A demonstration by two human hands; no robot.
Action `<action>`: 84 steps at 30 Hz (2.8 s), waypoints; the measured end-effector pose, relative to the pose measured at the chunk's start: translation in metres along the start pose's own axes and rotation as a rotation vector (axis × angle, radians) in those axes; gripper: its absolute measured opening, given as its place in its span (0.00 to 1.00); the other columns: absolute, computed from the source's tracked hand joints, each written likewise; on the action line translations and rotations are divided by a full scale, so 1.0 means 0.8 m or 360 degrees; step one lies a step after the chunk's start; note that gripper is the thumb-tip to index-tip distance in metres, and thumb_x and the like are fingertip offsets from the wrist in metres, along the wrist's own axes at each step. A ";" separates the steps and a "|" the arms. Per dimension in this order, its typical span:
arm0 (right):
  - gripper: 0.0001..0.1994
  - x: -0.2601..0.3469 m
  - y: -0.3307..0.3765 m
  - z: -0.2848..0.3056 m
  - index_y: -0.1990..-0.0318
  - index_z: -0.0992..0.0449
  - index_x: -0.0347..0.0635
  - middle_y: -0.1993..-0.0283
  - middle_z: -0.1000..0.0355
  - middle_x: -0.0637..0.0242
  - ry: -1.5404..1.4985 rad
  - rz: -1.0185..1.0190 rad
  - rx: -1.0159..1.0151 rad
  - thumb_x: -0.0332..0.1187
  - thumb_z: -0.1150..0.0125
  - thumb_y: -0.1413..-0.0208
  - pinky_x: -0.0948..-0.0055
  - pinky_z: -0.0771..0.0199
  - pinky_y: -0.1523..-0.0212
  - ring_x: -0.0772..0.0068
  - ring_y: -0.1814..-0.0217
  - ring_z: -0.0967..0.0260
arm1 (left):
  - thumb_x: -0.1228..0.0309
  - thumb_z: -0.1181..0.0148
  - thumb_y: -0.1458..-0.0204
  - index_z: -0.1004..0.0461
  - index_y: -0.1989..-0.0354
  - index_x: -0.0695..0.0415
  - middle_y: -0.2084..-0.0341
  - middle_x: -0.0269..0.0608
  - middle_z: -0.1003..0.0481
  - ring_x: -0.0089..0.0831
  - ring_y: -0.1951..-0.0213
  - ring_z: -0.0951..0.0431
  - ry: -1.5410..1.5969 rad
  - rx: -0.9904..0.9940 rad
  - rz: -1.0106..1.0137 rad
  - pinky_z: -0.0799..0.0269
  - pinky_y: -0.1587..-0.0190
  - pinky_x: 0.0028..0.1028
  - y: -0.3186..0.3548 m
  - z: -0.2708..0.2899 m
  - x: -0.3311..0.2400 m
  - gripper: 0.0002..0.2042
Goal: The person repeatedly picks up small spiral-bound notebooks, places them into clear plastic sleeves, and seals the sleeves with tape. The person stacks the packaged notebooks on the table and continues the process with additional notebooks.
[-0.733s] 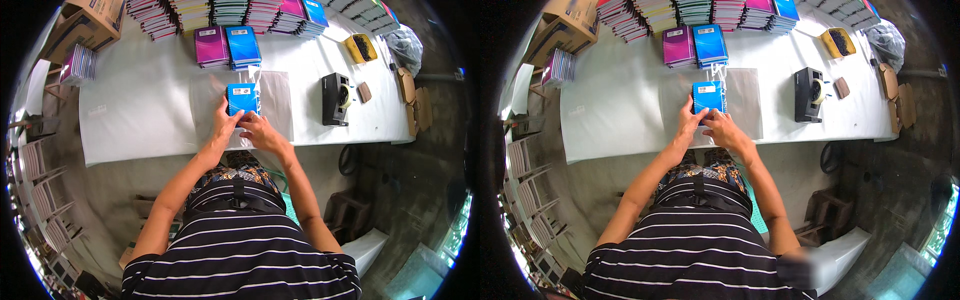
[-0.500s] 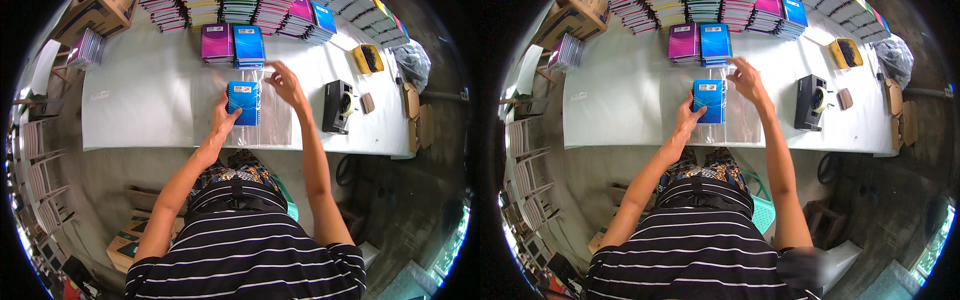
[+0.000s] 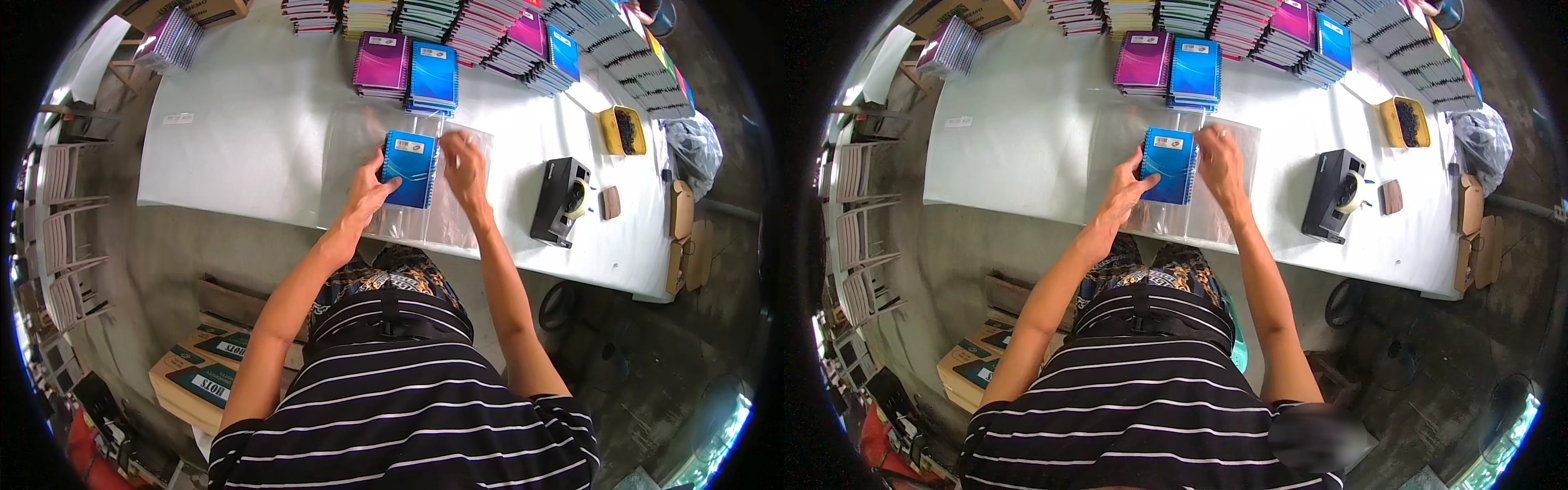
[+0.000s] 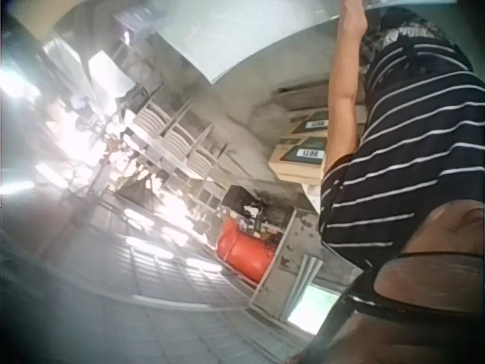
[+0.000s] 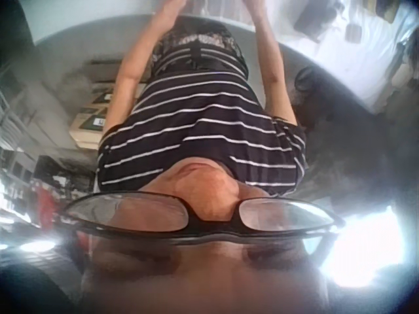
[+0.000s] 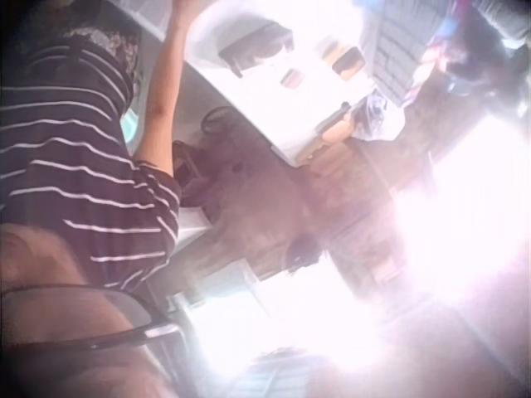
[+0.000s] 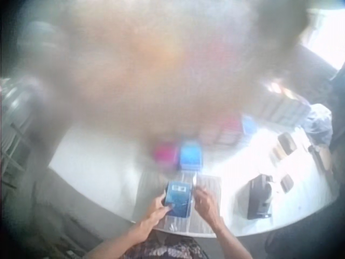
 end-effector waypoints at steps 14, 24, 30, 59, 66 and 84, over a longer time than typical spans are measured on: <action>0.10 0.034 0.060 -0.035 0.62 0.19 0.47 0.53 0.26 0.75 0.0423 0.0403 0.0172 0.26 0.39 0.53 0.54 0.45 0.43 0.71 0.45 0.34 | 0.64 0.39 0.47 0.36 0.37 0.56 0.30 0.43 0.53 0.49 0.29 0.61 -0.2453 -0.0450 -0.0429 0.53 0.36 0.61 0.032 0.088 0.016 0.28; 0.11 0.033 0.059 -0.035 0.61 0.20 0.46 0.54 0.27 0.73 0.0429 0.0448 0.0201 0.25 0.39 0.54 0.54 0.44 0.44 0.68 0.45 0.34 | 0.80 0.46 0.47 0.39 0.34 0.51 0.37 0.35 0.36 0.44 0.41 0.30 -0.1811 -0.0362 -0.0385 0.34 0.41 0.41 0.041 0.073 -0.004 0.29; 0.08 0.038 0.056 -0.042 0.64 0.22 0.40 0.58 0.28 0.64 0.0177 0.0248 0.0313 0.22 0.41 0.53 0.62 0.37 0.52 0.61 0.51 0.33 | 0.91 0.50 0.51 0.39 0.35 0.59 0.38 0.48 0.34 0.34 0.44 0.27 -0.0481 -0.0524 -0.0015 0.25 0.50 0.27 0.066 0.081 -0.025 0.31; 0.12 0.013 0.029 -0.079 0.77 0.23 0.28 0.66 0.26 0.56 -0.0142 -0.0717 0.0334 0.30 0.28 0.61 0.64 0.29 0.64 0.61 0.66 0.27 | 0.55 0.48 0.41 0.51 0.32 0.65 0.33 0.63 0.51 0.54 0.31 0.51 -0.1455 -0.0104 -0.0336 0.50 0.34 0.52 -0.039 0.004 -0.028 0.35; 0.17 0.007 0.032 -0.076 0.79 0.24 0.35 0.69 0.27 0.58 -0.0323 -0.0747 0.0381 0.40 0.24 0.63 0.60 0.31 0.62 0.57 0.64 0.28 | 0.62 0.51 0.39 0.42 0.35 0.62 0.38 0.63 0.40 0.54 0.32 0.47 -0.1001 -0.0070 0.0301 0.43 0.35 0.42 -0.034 0.069 -0.008 0.26; 0.12 0.028 0.031 -0.066 0.75 0.23 0.38 0.69 0.28 0.58 -0.0198 -0.0539 0.0296 0.36 0.28 0.59 0.57 0.32 0.64 0.56 0.64 0.29 | 0.56 0.25 0.71 0.37 0.38 0.31 0.31 0.27 0.46 0.42 0.28 0.58 -0.2534 0.1863 -0.1563 0.61 0.29 0.56 -0.110 -0.054 -0.129 0.43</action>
Point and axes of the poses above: each hand's wrist, its own y-axis away from the middle knuckle, its own z-axis out of the back of the hand, x = y × z, the point moved 5 cm from there along -y, towards the middle knuckle
